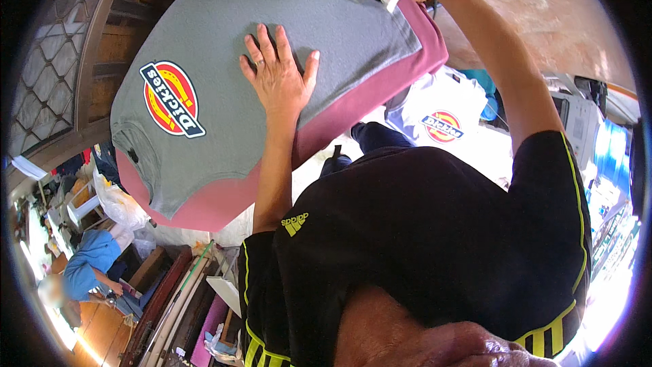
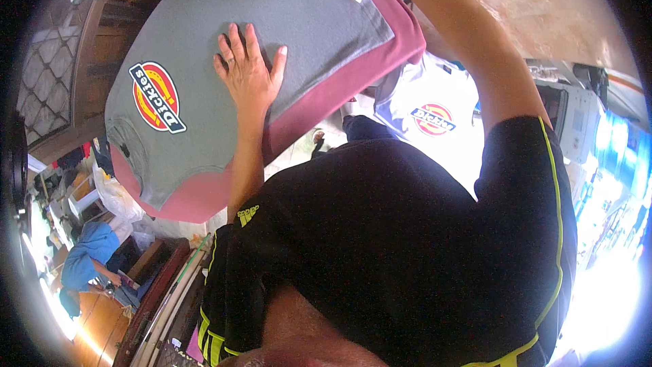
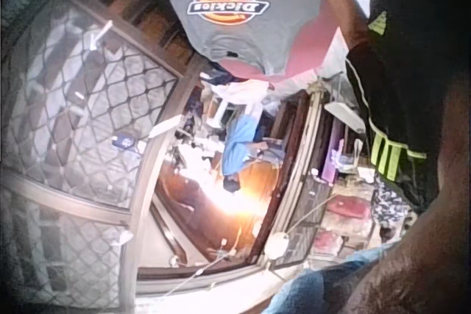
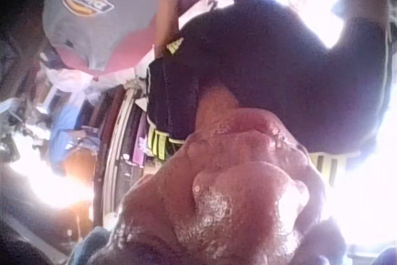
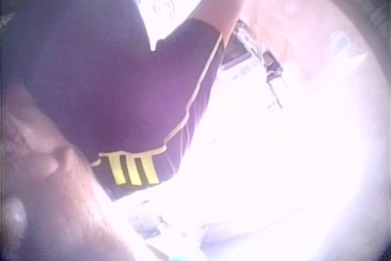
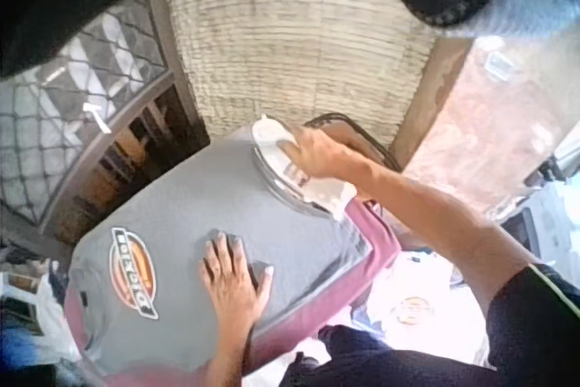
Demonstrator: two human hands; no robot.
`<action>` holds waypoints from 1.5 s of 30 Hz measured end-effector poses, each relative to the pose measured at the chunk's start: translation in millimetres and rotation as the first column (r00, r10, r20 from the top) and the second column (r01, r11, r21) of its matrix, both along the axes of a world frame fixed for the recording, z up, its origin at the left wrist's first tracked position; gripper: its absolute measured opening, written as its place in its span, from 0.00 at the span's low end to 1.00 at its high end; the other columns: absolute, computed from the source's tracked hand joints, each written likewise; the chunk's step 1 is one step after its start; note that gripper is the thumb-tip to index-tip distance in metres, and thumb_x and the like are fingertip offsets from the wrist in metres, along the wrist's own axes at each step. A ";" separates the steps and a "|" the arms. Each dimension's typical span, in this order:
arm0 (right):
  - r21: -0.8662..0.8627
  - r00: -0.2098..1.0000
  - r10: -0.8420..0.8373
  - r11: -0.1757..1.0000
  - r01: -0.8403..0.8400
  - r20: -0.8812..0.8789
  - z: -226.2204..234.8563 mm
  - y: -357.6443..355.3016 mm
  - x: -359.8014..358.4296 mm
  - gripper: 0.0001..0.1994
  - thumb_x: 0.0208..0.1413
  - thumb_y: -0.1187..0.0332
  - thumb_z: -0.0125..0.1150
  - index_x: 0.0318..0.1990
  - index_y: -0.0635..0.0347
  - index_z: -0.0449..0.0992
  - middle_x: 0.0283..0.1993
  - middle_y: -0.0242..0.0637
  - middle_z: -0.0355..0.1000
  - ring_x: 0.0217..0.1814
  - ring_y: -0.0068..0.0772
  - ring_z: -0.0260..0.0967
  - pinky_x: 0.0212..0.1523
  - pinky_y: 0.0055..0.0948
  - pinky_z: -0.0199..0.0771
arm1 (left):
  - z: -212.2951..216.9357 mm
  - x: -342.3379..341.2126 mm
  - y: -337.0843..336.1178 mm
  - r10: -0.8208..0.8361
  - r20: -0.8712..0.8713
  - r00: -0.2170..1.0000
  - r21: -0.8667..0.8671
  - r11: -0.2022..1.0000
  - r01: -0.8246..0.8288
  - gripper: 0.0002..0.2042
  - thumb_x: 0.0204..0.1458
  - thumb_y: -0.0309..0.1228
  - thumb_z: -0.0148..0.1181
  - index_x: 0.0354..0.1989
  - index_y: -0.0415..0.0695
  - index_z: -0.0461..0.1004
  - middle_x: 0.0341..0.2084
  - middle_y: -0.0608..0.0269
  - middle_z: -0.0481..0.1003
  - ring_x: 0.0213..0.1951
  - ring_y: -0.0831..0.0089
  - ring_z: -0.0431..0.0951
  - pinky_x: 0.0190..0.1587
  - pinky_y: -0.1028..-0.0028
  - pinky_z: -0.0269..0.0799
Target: The person irons a white Dickies t-shirt on a pink ironing board, smoothing the fabric and logo area. They then switch to a grey Dickies t-shirt, repeating the ironing process on the front and back. The person uses a white electric iron and handles the shirts by hand to adjust their position.
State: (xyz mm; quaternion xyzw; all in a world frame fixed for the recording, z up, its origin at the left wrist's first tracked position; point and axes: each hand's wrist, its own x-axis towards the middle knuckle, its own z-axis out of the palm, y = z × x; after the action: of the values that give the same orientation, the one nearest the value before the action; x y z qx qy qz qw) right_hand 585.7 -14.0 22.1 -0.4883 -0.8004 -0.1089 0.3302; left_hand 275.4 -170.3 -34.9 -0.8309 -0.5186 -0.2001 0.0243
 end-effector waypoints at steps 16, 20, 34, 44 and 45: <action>0.652 0.659 -0.379 0.724 -0.225 0.649 24.0 -129.1 -11.8 0.12 0.57 0.66 0.62 0.49 0.53 0.79 0.41 0.44 0.77 0.27 0.33 0.71 0.23 0.29 0.69 | -8.8 -62.9 -121.9 0.066 -0.031 0.997 -0.109 0.992 -0.069 0.34 0.62 0.55 0.49 0.72 0.50 0.58 0.74 0.49 0.49 0.73 0.42 0.46 0.68 0.36 0.43; 0.126 0.912 -0.026 0.992 -0.028 0.410 25.9 -170.7 -23.5 0.13 0.63 0.65 0.58 0.52 0.58 0.75 0.32 0.45 0.74 0.28 0.40 0.73 0.29 0.36 0.72 | -2.8 -93.7 -155.7 0.154 -0.052 0.987 -0.131 0.979 -0.159 0.36 0.59 0.54 0.53 0.72 0.48 0.57 0.74 0.48 0.49 0.73 0.40 0.46 0.68 0.36 0.43; -0.799 0.876 0.481 0.511 -0.317 -0.039 66.1 -199.2 -209.8 0.20 0.64 0.51 0.55 0.50 0.60 0.71 0.28 0.56 0.74 0.30 0.49 0.75 0.34 0.43 0.72 | -21.3 -153.7 -231.0 0.345 0.142 0.928 -0.165 0.932 -0.322 0.35 0.58 0.46 0.59 0.68 0.38 0.59 0.73 0.52 0.53 0.74 0.48 0.47 0.71 0.49 0.35; -0.820 0.881 0.455 0.448 -0.355 -0.133 61.7 -187.1 -285.4 0.22 0.68 0.50 0.50 0.47 0.65 0.72 0.32 0.54 0.76 0.31 0.45 0.75 0.35 0.40 0.73 | -21.4 -224.4 -223.4 0.495 0.333 0.803 0.051 0.841 -0.539 0.27 0.56 0.40 0.61 0.63 0.41 0.68 0.62 0.49 0.66 0.65 0.47 0.61 0.65 0.51 0.52; -0.819 0.889 0.428 0.445 -0.363 -0.161 68.1 -191.9 -289.7 0.22 0.68 0.51 0.50 0.48 0.65 0.72 0.33 0.56 0.76 0.33 0.47 0.77 0.36 0.42 0.74 | -21.8 -249.5 -214.3 0.545 0.344 0.765 0.119 0.783 -0.611 0.26 0.56 0.39 0.61 0.62 0.41 0.68 0.61 0.46 0.67 0.64 0.46 0.63 0.63 0.51 0.54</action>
State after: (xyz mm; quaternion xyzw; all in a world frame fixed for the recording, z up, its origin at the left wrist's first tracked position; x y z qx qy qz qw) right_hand 296.0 -205.9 90.2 -0.3807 -0.8563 0.3458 0.0473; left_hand 25.9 -384.6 -56.7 -0.5822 -0.7221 -0.3595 0.1020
